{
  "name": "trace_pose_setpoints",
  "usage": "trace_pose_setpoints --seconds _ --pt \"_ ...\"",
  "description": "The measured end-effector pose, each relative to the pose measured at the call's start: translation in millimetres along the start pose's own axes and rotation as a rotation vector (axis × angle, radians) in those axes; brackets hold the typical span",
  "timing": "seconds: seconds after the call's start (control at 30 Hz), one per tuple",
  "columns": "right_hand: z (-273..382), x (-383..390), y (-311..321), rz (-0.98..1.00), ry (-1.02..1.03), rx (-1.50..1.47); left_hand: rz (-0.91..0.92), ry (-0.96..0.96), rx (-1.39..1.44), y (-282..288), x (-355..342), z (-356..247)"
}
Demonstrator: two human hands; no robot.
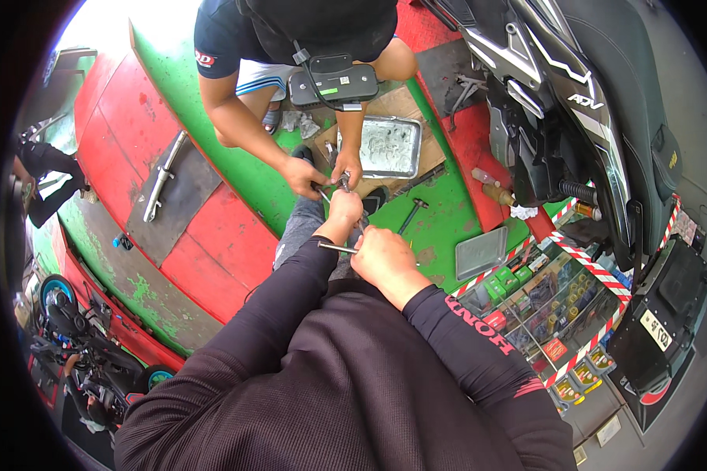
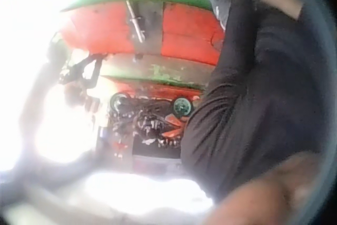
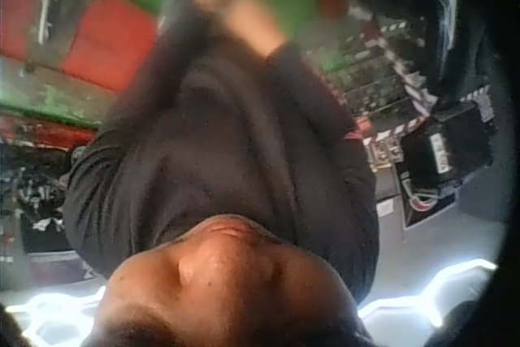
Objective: Repairing and preparing motorcycle suspension components, including hammering parts and pouring oil.
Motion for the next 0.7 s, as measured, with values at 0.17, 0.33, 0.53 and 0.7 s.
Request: trace_pose_setpoints --seconds 0.17,0.33,0.53,0.7 --pt "-1.1 4.6 4.6 -0.017 0.014 -0.004 0.119 -0.069 -0.215 -10.9 2.3 -2.3" --pt "-4.2 3.5 14.4 -0.022 0.035 -0.02 0.025 0.003 -0.064 -7.8 11.8 -8.5" --pt "-6.9 -5.3 10.1 0.013 0.008 0.026 -0.016 0.024 -0.137 -17.5 -7.6 2.2" --pt "-12.0 -5.8 15.2 0.0 0.0 0.036 0.066 -0.425 -0.628 -43.0 -13.9 -10.0"
Point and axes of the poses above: each hand's wrist, its own x-axis away from the middle knuckle, its own y-axis out of the back of the hand, z = x × y, the point moved 8 cm from there along -x, towards the middle knuckle, and after that the axes turned 13 degrees about -z, right-handed, at the moved point
